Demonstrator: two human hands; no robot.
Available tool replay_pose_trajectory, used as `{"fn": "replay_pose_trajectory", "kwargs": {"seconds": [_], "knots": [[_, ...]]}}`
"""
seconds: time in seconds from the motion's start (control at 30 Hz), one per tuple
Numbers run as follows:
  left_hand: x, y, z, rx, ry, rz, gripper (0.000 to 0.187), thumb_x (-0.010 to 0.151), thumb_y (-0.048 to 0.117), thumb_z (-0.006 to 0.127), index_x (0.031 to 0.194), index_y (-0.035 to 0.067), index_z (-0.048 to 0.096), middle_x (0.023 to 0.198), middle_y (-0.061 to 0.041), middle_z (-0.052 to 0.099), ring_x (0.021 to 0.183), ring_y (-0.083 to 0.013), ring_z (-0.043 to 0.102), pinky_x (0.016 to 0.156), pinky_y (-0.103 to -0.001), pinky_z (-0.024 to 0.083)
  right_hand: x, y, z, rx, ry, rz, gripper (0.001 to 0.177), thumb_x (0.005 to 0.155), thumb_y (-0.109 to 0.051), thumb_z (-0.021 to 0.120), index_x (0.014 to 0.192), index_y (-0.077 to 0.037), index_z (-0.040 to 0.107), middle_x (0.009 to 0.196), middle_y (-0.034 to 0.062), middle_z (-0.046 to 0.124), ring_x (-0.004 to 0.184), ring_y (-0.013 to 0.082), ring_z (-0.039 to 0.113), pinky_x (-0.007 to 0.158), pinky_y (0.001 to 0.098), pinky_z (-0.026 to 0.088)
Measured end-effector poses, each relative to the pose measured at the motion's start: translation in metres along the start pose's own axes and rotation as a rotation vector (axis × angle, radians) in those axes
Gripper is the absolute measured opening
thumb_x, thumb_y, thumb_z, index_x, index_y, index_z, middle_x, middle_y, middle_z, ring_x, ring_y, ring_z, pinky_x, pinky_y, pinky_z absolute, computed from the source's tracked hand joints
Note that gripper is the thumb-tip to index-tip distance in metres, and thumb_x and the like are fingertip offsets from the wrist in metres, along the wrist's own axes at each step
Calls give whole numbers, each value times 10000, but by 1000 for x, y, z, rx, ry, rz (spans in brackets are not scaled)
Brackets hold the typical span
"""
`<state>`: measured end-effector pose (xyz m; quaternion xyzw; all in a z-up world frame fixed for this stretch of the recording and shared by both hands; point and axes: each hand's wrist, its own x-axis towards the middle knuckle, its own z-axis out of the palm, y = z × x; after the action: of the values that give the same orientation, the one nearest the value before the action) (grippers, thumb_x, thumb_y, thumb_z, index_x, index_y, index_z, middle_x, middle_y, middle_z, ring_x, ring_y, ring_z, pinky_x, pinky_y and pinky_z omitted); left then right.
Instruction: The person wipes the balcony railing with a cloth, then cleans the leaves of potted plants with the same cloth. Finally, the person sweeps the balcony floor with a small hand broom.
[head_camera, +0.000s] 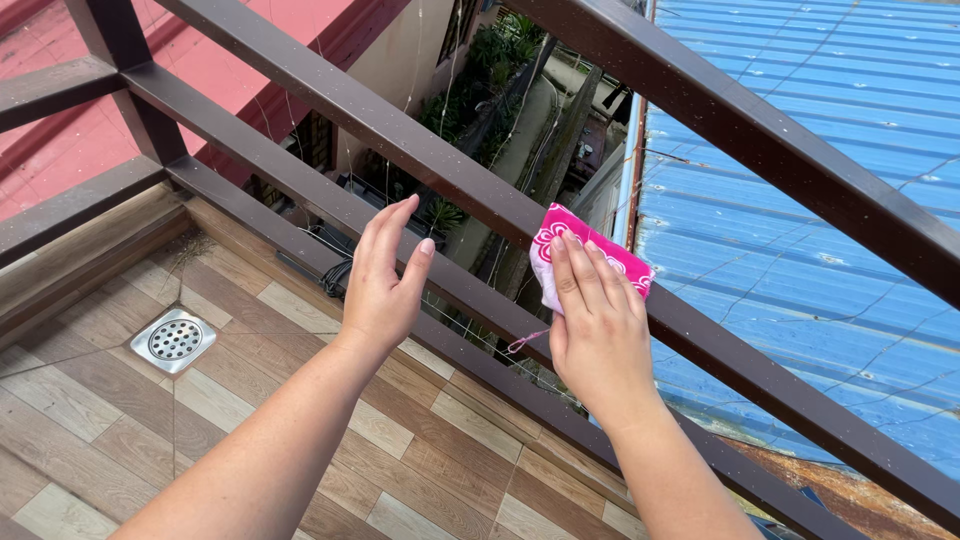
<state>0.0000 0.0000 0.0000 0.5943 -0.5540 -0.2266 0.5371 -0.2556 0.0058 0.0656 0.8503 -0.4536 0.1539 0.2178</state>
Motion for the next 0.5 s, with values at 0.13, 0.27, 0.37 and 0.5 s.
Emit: {"fn": "replay_pose_trajectory", "kwargs": {"seconds": [0.13, 0.27, 0.37, 0.5], "knots": [[-15, 23, 2, 98, 107, 323, 577, 1065, 347, 551, 1591, 170, 394, 1636, -100, 398, 1520, -315, 342, 1248, -487, 301, -24, 12, -40, 129, 73, -20, 748, 872, -379, 699, 1517, -97, 447, 1526, 119, 485, 1364, 368, 457, 1140, 550, 325], [-17, 37, 12, 238, 114, 503, 582, 1051, 349, 593, 1584, 168, 447, 1651, -77, 401, 1542, -324, 318, 1269, -554, 211, 5, 12, -29, 68, 32, 10, 624, 953, -222, 663, 1539, -164, 459, 1547, 23, 529, 1342, 324, 517, 1127, 495, 392], [-28, 46, 29, 283, 53, 544, 593, 1034, 367, 611, 1577, 177, 466, 1655, -65, 387, 1551, -333, 289, 1260, -591, 128, 23, 1, -12, 67, 82, -28, 677, 902, -130, 643, 1552, -171, 457, 1551, 33, 521, 1365, 328, 495, 1122, 531, 374], [-32, 59, 49, 255, 19, 576, 582, 1049, 368, 598, 1584, 179, 470, 1669, -63, 385, 1571, -324, 277, 1270, -606, 82, -2, 18, -16, 108, 98, -17, 701, 913, 6, 579, 1578, -177, 453, 1604, 44, 496, 1453, 279, 474, 1173, 474, 387]]}}
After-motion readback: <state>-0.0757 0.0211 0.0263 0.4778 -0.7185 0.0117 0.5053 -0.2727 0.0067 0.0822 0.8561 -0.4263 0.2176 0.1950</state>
